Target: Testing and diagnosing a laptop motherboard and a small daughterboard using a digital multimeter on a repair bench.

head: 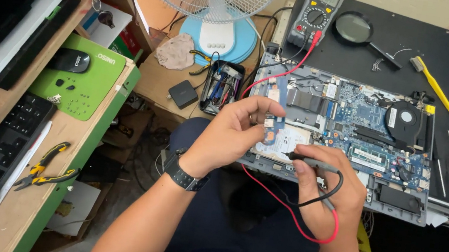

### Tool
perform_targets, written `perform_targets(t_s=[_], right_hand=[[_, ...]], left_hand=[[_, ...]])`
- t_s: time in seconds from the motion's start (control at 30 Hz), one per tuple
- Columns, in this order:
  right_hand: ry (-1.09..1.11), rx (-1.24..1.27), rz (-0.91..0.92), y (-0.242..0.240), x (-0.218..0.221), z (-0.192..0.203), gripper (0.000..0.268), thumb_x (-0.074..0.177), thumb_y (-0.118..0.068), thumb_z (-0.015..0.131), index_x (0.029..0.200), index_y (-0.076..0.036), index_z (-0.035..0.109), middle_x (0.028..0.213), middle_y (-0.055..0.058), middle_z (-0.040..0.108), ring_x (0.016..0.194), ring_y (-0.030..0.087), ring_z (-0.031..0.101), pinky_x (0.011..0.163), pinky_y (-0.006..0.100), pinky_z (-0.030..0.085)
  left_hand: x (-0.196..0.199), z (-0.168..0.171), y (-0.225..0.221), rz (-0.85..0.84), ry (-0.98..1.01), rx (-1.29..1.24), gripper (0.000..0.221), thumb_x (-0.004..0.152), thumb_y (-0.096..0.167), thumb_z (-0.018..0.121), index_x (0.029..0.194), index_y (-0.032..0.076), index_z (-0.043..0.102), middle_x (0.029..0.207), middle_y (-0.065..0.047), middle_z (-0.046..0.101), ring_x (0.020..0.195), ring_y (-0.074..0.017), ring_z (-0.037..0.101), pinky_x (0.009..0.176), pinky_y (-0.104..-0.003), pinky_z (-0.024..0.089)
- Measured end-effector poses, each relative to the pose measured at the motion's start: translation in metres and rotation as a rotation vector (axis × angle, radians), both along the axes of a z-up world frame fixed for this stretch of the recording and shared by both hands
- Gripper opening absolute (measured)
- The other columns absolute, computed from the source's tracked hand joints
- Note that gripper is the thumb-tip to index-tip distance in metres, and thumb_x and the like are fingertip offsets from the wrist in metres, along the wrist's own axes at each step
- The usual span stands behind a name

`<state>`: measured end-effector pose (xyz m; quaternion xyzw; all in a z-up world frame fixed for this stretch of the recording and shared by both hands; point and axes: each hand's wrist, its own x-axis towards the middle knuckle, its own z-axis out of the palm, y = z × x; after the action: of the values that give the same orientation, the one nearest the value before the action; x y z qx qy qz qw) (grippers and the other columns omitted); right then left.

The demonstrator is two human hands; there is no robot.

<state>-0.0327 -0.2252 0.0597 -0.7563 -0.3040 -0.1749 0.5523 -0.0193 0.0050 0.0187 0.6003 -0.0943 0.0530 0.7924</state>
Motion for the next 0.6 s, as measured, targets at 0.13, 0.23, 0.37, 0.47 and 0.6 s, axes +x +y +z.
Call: perform_targets(t_s=[0.13,0.23,0.37,0.47,0.6], right_hand=[[0.073,-0.089,-0.047,-0.001,-0.007,0.003,0.015,0.113,-0.003,0.071,0.125,0.004,0.078,0.122,0.021,0.078,0.100,0.028,0.079,0.080,0.031,0.073],[0.075,0.071,0.017,-0.005,0.001,-0.007,0.018,0.109,0.000,0.075,0.125,0.008,0.080,0.115,0.026,0.079,0.089,0.034,0.085,0.069,0.041,0.072],[0.074,0.086,0.015,-0.002,-0.002,-0.004,0.017,0.110,0.001,0.076,0.125,0.008,0.080,0.116,0.026,0.079,0.086,0.033,0.085,0.067,0.040,0.072],[0.080,0.097,0.012,0.004,-0.005,-0.001,0.016,0.111,0.001,0.075,0.125,0.007,0.080,0.118,0.026,0.079,0.093,0.034,0.086,0.069,0.040,0.072],[0.079,0.101,0.002,0.009,-0.008,0.002,0.015,0.111,0.002,0.073,0.124,0.008,0.079,0.119,0.028,0.080,0.091,0.036,0.088,0.069,0.037,0.072]], left_hand=[[-0.001,0.018,0.007,-0.029,0.097,0.105,0.051,0.094,-0.007,0.051,0.133,0.011,0.078,0.127,-0.007,0.077,0.091,-0.0151,0.076,0.082,-0.027,0.061],[0.003,0.007,0.008,0.013,-0.028,-0.091,0.032,0.108,-0.004,0.067,0.138,-0.005,0.078,0.096,-0.011,0.074,0.094,-0.0139,0.077,0.080,-0.035,0.072],[0.003,-0.004,0.008,0.047,-0.057,-0.075,0.035,0.105,-0.006,0.080,0.140,-0.004,0.075,0.093,-0.007,0.069,0.089,-0.0152,0.080,0.076,-0.034,0.074],[0.000,-0.004,0.008,0.051,-0.058,-0.120,0.054,0.105,-0.009,0.078,0.157,-0.001,0.064,0.099,-0.003,0.060,0.094,-0.0145,0.078,0.082,-0.039,0.078],[-0.001,-0.011,0.016,0.037,-0.036,-0.122,0.068,0.107,-0.013,0.068,0.170,0.003,0.052,0.102,-0.003,0.058,0.098,-0.0142,0.076,0.086,-0.040,0.079]])
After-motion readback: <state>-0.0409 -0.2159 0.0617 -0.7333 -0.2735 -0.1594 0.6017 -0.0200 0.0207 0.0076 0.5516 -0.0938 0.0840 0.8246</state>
